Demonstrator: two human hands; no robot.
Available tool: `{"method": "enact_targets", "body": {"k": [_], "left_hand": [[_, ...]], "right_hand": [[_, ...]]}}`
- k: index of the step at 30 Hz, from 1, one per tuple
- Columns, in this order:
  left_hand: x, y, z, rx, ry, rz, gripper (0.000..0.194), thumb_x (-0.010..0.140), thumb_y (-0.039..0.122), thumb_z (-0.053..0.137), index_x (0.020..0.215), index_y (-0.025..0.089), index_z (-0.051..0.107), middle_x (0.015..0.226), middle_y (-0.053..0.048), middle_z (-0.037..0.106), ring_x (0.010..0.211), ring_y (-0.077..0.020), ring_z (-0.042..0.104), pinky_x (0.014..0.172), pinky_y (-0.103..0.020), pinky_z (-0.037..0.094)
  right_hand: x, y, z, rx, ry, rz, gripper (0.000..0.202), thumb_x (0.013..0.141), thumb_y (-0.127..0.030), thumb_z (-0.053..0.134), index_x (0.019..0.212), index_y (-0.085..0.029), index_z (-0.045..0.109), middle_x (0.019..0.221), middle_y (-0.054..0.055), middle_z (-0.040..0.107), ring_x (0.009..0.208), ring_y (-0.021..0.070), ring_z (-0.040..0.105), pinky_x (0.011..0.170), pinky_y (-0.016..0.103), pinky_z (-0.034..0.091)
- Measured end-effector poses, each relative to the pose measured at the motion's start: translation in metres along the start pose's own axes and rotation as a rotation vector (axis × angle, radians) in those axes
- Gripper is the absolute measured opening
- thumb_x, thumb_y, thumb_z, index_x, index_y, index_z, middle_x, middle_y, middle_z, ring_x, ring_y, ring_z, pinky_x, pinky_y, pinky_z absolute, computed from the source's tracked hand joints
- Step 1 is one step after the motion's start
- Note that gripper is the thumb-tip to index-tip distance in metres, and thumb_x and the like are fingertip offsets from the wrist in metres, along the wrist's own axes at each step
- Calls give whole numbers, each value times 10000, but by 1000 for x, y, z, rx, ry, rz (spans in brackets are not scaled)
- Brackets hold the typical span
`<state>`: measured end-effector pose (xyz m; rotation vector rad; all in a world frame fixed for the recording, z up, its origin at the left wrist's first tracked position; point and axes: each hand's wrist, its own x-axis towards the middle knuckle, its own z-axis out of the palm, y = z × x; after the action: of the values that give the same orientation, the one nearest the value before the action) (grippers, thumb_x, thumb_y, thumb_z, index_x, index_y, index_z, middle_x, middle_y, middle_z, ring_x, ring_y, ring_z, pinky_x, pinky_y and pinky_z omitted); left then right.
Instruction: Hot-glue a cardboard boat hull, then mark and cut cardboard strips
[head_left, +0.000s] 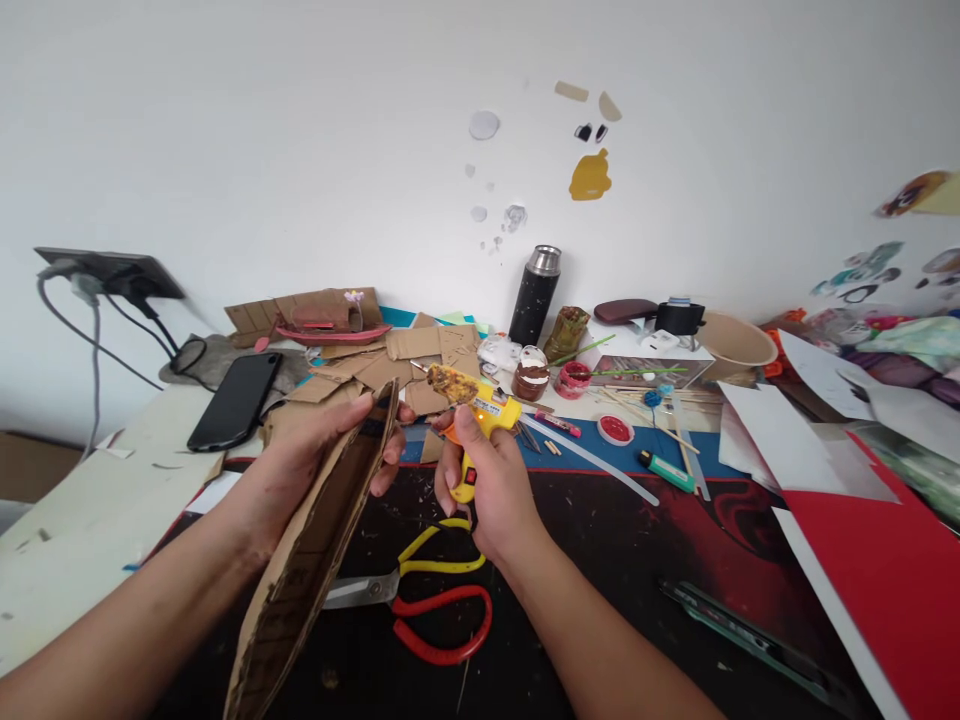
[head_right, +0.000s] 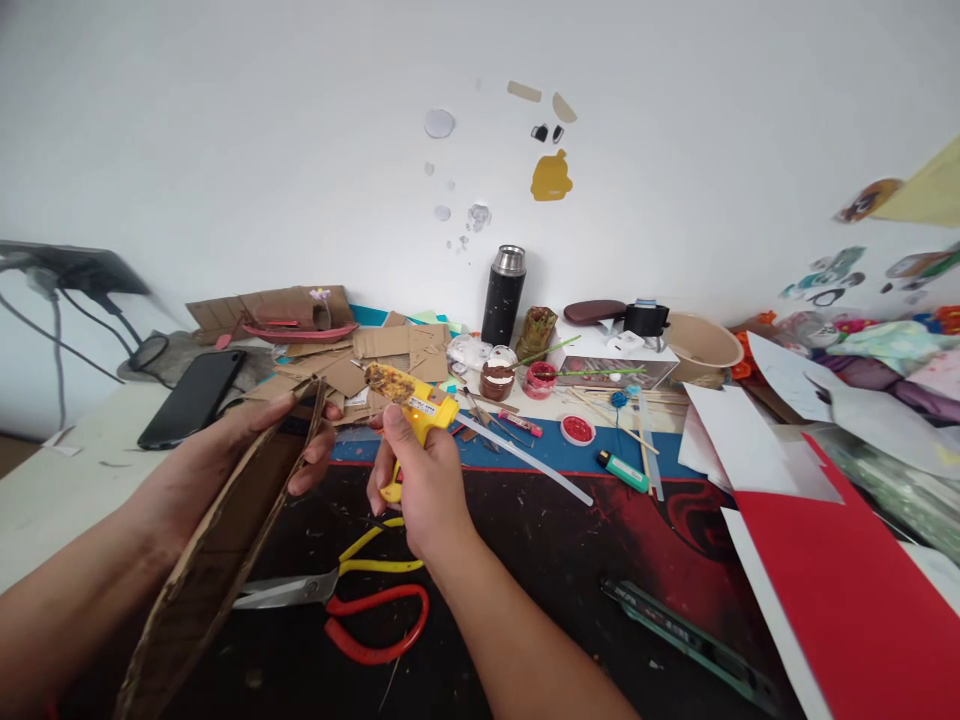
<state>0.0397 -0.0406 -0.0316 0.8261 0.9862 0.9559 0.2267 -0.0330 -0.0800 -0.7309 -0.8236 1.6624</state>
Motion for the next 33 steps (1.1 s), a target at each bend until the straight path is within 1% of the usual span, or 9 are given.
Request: {"method": "enact_targets", "body": {"k": [3,6,9,12,15,18,23,27,33], "left_hand": [[1,-1,1,79,40,17,421,960,594,740,1070,188,757,745,-20,694,616,-174,606,582,-284,465],[1,-2,2,229,44,16,495,962,671,692,971,181,763,703,-54,707,625,-198,607,560,-292,441],[2,-5,2,350,9,27,566,923,745,705,848,187,758,666,-64,716,616,-195,612,557,-275,445],[2,-8,4,360,-37,47,565,911,740,743,810,185,766,653,-64,731,615,-187,638,574,-256,468],[1,-12,6,330,-77,45,536,916,707,775,824,179,782,713,-66,765,630,-176,661,596,-250,492],[1,-13,8,373,-129,61,522,964,687,742,850,180,791,812,-78,800,676,-176,685,642,-259,530],[-1,-9,12,505,-201,208,469,1030,636,683,848,219,796,786,-39,782,679,-176,680,635,-264,545],[-3,-7,14,651,-161,320,436,1062,590,648,838,242,786,717,-4,744,638,-164,650,615,-254,541],[-6,-5,15,822,-103,419,427,1067,590,609,882,265,814,725,-1,765,621,-176,660,610,-266,551]], "right_hand": [[0,1,0,3,-7,-7,616,853,-794,839,874,-201,677,481,-94,510,325,94,464,354,211,291],[0,1,1,-9,-2,-6,630,826,-804,852,844,-201,671,479,-92,514,322,93,469,363,212,303],[1,1,1,-29,8,-3,674,801,-830,855,728,-203,619,473,-83,506,321,87,477,363,208,295],[1,1,2,-40,7,4,730,779,-851,857,629,-208,546,465,-74,493,317,81,479,356,203,284],[2,2,2,-42,10,11,724,756,-862,866,655,-207,574,467,-76,503,313,83,473,346,203,283],[2,4,2,-38,23,10,708,747,-863,873,696,-207,611,463,-82,503,315,89,464,340,207,308],[2,6,2,-53,39,26,733,718,-881,877,646,-214,581,467,-70,512,334,100,487,330,213,333],[2,5,3,-75,27,39,763,721,-897,860,597,-213,546,456,-64,499,331,92,480,335,208,314],[1,7,2,-110,16,49,795,742,-919,827,547,-214,517,441,-60,464,326,88,461,347,209,275]]}}
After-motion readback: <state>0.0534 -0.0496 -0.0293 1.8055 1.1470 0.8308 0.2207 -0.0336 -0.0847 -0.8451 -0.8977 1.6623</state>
